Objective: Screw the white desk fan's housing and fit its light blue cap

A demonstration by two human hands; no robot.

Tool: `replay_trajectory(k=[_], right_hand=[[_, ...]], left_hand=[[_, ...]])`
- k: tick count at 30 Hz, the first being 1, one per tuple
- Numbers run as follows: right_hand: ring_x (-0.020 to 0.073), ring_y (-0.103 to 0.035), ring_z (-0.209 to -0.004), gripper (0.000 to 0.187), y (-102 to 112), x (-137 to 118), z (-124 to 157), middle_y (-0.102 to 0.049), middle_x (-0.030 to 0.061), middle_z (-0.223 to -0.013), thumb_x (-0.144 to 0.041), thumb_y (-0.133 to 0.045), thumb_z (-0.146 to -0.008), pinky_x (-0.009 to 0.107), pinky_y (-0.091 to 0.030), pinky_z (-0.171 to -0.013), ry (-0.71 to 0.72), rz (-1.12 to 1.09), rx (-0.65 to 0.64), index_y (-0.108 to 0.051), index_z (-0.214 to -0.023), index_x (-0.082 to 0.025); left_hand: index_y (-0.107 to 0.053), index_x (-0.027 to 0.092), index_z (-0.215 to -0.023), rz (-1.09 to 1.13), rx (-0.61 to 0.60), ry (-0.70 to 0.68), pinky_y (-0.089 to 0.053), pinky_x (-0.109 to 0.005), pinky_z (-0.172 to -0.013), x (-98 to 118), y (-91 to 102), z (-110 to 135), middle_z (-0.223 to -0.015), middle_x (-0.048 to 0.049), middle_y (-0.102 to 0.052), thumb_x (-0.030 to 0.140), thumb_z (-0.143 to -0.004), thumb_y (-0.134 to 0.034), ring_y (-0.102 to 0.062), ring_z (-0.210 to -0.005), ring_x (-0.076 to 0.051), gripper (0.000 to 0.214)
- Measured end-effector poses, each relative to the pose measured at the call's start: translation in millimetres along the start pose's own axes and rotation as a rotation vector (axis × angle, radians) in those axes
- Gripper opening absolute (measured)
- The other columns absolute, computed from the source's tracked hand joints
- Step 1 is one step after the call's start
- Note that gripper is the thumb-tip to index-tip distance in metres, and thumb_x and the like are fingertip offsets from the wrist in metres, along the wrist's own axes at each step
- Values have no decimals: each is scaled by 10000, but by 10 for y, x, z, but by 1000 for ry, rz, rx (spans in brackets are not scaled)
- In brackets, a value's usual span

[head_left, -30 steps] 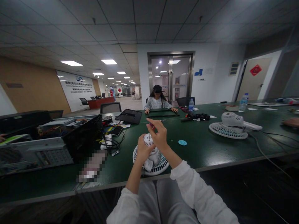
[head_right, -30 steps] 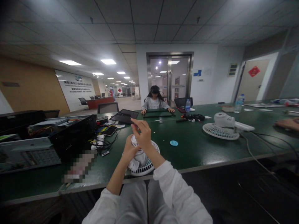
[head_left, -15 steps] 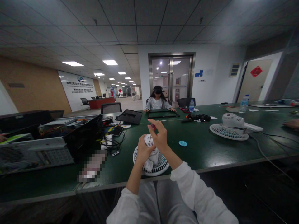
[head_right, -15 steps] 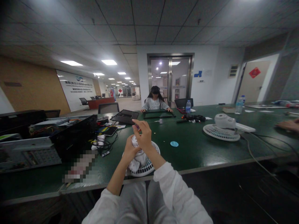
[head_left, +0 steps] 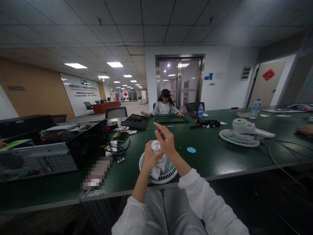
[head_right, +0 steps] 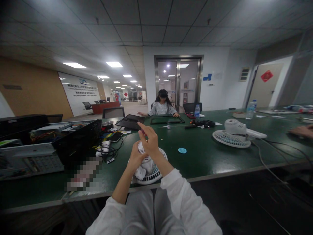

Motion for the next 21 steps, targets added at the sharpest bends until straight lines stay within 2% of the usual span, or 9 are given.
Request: replay_trajectory(k=[3, 10, 16, 21], right_hand=[[143, -611, -837, 344, -18, 3, -11, -674, 40, -980, -221, -409, -910, 278, -494, -756, -6, -39, -28, -580, -1204, -265], [153, -620, -821, 268, 41, 13, -12, -685, 51, -966, -247, -489, -879, 283, -501, -755, -17, 33, 31, -638, -1102, -239], [156, -635, -901, 332, 0, 129, 15, -684, 51, -1029, -230, -428, -897, 290, -509, -775, -68, -48, 2, -580, -1191, -249], [158, -629, -874, 281, 34, 75, 9, -678, 61, -1019, -223, -469, -880, 292, -504, -772, -28, -24, 31, -620, -1117, -222]], left_hand=[[-472, 185, -1089, -3, 3, 8, -361, -413, -975, -2, -1, -4, -1083, -54, -501, 246, -567, -735, -486, -1070, -235, 588], [-464, 184, -1085, -3, -3, 42, -359, -398, -974, 10, 0, 1, -1075, -47, -493, 220, -557, -734, -486, -1065, -228, 594], [-459, 163, -1096, -15, -12, 57, -348, -398, -980, -3, -7, 2, -1087, -63, -491, 236, -571, -727, -478, -1067, -229, 594], [-454, 159, -1104, -14, -19, 46, -349, -396, -983, -2, -15, -1, -1097, -67, -485, 227, -575, -725, -471, -1072, -228, 599]])
Point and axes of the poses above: each hand's wrist, its own z-axis away from the middle knuckle, its own y-axis out of the back of the hand, x = y × z, the point moved 9 cm from there along -z, towards the middle knuckle
